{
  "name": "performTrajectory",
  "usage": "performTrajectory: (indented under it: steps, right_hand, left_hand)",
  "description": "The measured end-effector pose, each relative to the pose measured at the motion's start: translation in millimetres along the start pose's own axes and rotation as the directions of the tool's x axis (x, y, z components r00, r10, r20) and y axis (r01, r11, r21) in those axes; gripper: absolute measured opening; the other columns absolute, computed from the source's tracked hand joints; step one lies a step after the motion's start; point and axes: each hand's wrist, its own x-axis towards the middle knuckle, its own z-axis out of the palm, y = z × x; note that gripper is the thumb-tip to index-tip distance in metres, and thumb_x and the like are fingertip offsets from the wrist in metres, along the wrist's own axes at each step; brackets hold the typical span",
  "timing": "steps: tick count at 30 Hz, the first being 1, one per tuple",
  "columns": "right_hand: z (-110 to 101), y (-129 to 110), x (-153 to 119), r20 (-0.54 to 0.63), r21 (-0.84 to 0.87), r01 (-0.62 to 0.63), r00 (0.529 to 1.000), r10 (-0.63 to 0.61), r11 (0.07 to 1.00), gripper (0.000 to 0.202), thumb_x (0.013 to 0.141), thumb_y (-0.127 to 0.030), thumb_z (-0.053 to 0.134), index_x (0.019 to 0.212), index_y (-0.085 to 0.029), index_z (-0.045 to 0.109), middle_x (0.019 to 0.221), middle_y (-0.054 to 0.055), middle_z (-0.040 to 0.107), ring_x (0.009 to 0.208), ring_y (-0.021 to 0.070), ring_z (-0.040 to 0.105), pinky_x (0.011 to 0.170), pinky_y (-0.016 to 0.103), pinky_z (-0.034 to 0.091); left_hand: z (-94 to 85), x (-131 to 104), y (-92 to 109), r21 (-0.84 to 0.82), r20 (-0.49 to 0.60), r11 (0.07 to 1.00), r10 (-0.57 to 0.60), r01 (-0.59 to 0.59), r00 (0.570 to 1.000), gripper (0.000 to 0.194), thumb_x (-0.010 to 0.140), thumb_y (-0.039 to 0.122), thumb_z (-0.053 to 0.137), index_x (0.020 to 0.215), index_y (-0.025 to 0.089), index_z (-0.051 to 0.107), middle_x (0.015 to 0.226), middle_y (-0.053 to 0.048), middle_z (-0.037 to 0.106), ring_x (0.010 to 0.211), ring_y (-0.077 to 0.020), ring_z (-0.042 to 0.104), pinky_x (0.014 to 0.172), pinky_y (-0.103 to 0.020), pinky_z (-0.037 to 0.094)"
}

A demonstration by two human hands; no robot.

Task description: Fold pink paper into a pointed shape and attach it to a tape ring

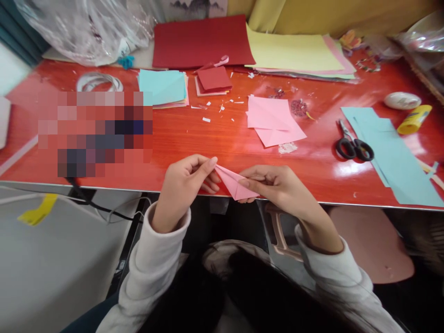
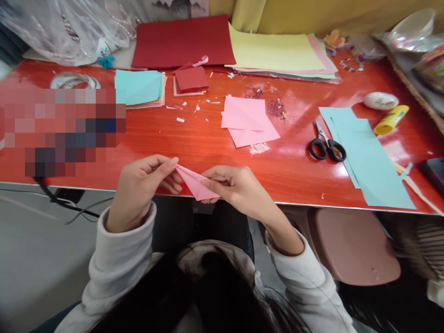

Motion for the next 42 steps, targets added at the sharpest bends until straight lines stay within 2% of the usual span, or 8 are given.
performTrajectory:
  steps: [13,19,23,26,28,33,37,42]
  right_hand:
    - [3,-2,-2,-0.002,0.035,0.009,1.000,-0.009,0.999,0.020,0.082,-0.034,0.064,0.092,-0.017,0.068,0.077,0.001,0.068,0.063,0.0110,0.066,0.058,0.021,0.054]
    - [4,-1,-1,-0.025,0.045,0.007,1.000,-0.005,0.999,0.019,0.077,-0.033,0.070,0.076,-0.015,0.064,0.063,0.000,0.065,0.055,0.0100,0.062,0.050,0.019,0.050]
    - [9,3,-1,-0.278,0.166,0.187,0.951,-0.136,0.968,0.014,0.078,-0.029,0.069,0.070,-0.019,0.063,0.069,-0.002,0.064,0.061,0.0093,0.060,0.062,0.022,0.050]
    - [22,3,-3,-0.522,0.238,0.363,0.830,-0.197,0.901,0.010,0.076,-0.028,0.071,0.070,-0.022,0.066,0.077,-0.002,0.059,0.074,0.0098,0.057,0.075,0.024,0.049]
    - [35,3,-6,-0.550,0.309,0.364,0.822,-0.147,0.879,0.008,0.078,-0.029,0.069,0.073,-0.022,0.066,0.072,-0.002,0.055,0.067,0.0092,0.054,0.067,0.024,0.049]
    - [55,0,-12,-0.425,0.453,0.305,0.900,-0.097,0.838,0.009,0.082,-0.022,0.062,0.091,-0.024,0.063,0.068,-0.004,0.057,0.052,0.0074,0.052,0.049,0.020,0.047]
    - [41,-2,-16,-0.211,0.414,0.159,0.975,-0.076,0.896,0.020,0.081,-0.024,0.066,0.100,-0.023,0.060,0.080,0.000,0.065,0.063,0.0120,0.063,0.053,0.023,0.052]
    - [31,0,-15,-0.313,0.341,0.180,0.947,-0.069,0.923,0.007,0.081,-0.023,0.067,0.085,-0.018,0.064,0.066,-0.001,0.067,0.058,0.0112,0.063,0.056,0.023,0.054]
  left_hand:
    - [1.4,0,-4,-0.022,-0.008,0.999,0.048,-0.048,0.999,0.027,0.080,0.039,0.063,0.069,0.015,0.059,0.056,0.001,0.063,0.044,-0.0091,0.060,0.045,-0.017,0.052]
    - [3.1,1,-10,-0.109,-0.137,0.985,0.121,-0.136,0.983,0.027,0.083,0.040,0.060,0.069,0.017,0.058,0.057,0.002,0.060,0.047,-0.0093,0.059,0.046,-0.019,0.052]
    - [17.9,-8,-12,-0.045,-0.206,0.959,0.265,-0.279,0.942,0.025,0.079,0.040,0.065,0.088,0.019,0.059,0.082,-0.002,0.066,0.076,-0.0131,0.065,0.065,-0.022,0.055]
    - [35.7,-20,-11,-0.016,-0.061,0.911,0.412,-0.413,0.909,0.034,0.073,0.030,0.072,0.103,0.021,0.058,0.102,-0.004,0.064,0.097,-0.0157,0.061,0.080,-0.025,0.052]
    - [46.5,-28,-10,-0.049,-0.015,0.885,0.462,-0.462,0.887,0.031,0.076,0.027,0.070,0.103,0.022,0.056,0.101,-0.003,0.063,0.094,-0.0150,0.062,0.083,-0.028,0.052]
    - [44.7,-35,-6,-0.130,-0.078,0.939,0.309,-0.317,0.948,0.012,0.081,0.028,0.064,0.089,0.022,0.057,0.084,0.000,0.062,0.074,-0.0132,0.062,0.073,-0.028,0.053]
    - [15.4,-33,1,-0.063,0.057,0.984,0.169,-0.165,0.984,0.013,0.080,0.030,0.065,0.085,0.019,0.061,0.081,-0.001,0.064,0.073,-0.0126,0.062,0.068,-0.023,0.052]
    - [-4.3,-33,5,-0.024,0.166,0.999,0.051,-0.047,0.985,0.018,0.077,0.029,0.068,0.091,0.018,0.068,0.074,0.000,0.065,0.064,-0.0115,0.064,0.062,-0.021,0.054]
